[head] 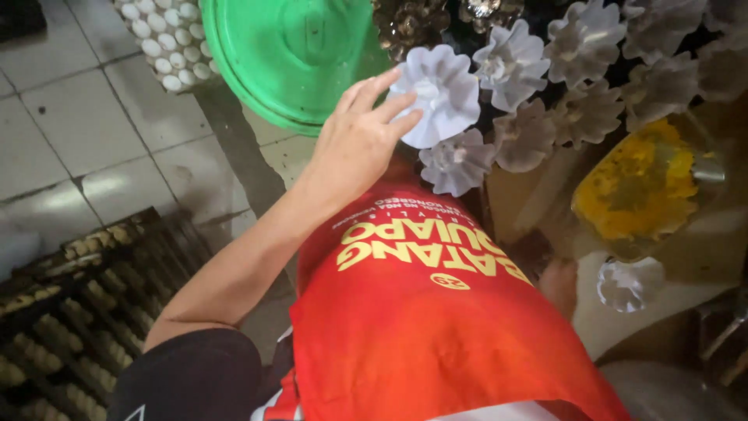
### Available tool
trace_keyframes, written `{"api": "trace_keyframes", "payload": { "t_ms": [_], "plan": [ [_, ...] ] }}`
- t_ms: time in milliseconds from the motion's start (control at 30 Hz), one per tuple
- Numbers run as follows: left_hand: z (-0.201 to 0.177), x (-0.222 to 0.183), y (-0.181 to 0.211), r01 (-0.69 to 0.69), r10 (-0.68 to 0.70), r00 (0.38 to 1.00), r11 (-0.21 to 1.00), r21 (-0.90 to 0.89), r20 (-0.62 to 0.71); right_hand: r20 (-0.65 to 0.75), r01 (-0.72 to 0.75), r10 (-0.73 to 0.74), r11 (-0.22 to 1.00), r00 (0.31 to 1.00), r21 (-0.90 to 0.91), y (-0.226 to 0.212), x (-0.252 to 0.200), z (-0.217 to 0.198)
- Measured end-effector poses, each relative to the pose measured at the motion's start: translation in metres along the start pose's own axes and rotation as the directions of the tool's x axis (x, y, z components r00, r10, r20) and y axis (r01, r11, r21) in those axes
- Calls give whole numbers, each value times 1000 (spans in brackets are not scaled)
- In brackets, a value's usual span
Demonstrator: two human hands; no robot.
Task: Placing individual paper liners into metal baking molds on a production tray.
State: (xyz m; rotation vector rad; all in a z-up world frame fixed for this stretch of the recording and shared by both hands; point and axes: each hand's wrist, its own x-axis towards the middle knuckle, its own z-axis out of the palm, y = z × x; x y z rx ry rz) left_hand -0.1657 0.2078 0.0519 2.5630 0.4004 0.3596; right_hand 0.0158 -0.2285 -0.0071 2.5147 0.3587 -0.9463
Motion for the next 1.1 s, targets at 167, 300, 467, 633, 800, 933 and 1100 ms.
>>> {"api": "trace_keyframes", "payload": {
  "t_ms": [167, 300, 467, 633, 800, 933, 1100],
  "plan": [
    [10, 16, -6, 40, -57, 956, 997, -64, -287, -139, 87, -57, 971, 989, 223, -2, -31, -4],
    [11, 19, -25, 247, -341, 922, 883, -399, -184, -252, 158, -71, 925, 965, 345, -41, -50, -45],
    [32, 10, -23, 665, -625, 698, 383, -641, 350, -790, 866, -584, 478, 186, -150, -159, -64, -137],
    [33, 8, -15, 639, -667, 685, 359, -680, 292, -545, 805, -833, 258, -94, -534, -220, -31, -168],
    [26, 7, -2, 667, -671, 653, 291, -686, 351, -499, 781, -835, 145, -233, -607, -229, -15, -177],
    [38, -2, -5, 636, -678, 663, 285, -717, 318, -548, 944, -832, 112, -82, -311, -224, 1, -174],
    [44, -4, -13, 603, -694, 678, 336, -724, 242, -611, 994, -786, 109, 101, 24, -217, -20, -195]
  ]
}}
